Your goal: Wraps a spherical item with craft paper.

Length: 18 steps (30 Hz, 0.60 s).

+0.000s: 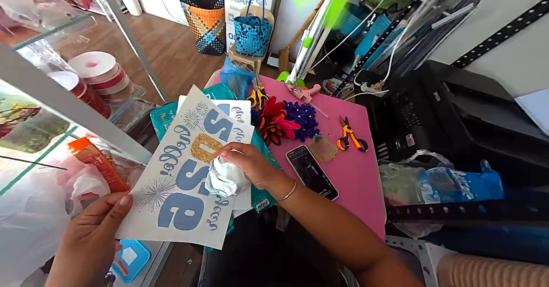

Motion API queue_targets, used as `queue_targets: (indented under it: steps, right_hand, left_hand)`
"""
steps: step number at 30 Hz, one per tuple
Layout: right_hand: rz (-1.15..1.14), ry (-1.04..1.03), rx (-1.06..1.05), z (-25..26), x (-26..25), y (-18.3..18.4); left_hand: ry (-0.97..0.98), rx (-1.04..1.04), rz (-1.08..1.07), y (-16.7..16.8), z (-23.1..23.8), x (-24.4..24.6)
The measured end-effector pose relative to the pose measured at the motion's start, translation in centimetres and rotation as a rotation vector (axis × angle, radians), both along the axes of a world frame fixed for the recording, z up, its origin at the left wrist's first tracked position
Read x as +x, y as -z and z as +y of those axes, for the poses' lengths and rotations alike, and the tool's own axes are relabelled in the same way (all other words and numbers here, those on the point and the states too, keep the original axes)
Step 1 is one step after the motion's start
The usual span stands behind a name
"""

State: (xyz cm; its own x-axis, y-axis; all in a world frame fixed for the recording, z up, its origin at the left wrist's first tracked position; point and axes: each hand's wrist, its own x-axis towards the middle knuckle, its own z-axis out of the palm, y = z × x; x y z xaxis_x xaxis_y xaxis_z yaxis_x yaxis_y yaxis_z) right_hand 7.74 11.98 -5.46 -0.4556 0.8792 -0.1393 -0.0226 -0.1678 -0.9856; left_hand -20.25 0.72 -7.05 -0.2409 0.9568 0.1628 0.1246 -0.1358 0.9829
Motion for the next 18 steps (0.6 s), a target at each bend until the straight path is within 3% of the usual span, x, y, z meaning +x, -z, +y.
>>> queue_targets:
  steps: [3, 6, 9, 12, 14, 16, 18]
  right_hand:
    - [-0.06, -0.059, 0.014, 1.0, -1.6, 0.6]
    - [-0.088, -0.082, 0.035, 1.3, -2.3, 1.3]
    - [-0.11, -0.099, 0.037, 1.5, -2.4, 2.1]
    - [-0.096, -0.095, 0.012, 1.6, -2.1, 2.4]
    - [-0.063, -0.087, -0.008, 1.5, -1.8, 2.4]
    - [-0.005, -0.076, -0.032, 1.6, -1.5, 2.5]
    - [0.056, -0.048, -0.069, 1.6, -1.3, 2.6]
  left_hand:
    - [0.122, -0.01, -0.233, 0.9, 0.5, -1.0]
    - [0.395, -0.062, -0.684, 1.7, 2.3, -0.6]
    - [0.474, -0.173, -0.856, 2.4, 4.4, 0.7]
    - [0.496, -0.415, -0.727, 2.4, 6.9, 2.2]
    - [0.402, -0.504, -0.496, 1.4, 7.4, 3.7]
    - [0.273, -0.442, -0.245, 0.2, 6.4, 4.5]
    - [0.245, -0.311, -0.236, 1.6, 5.4, 3.6]
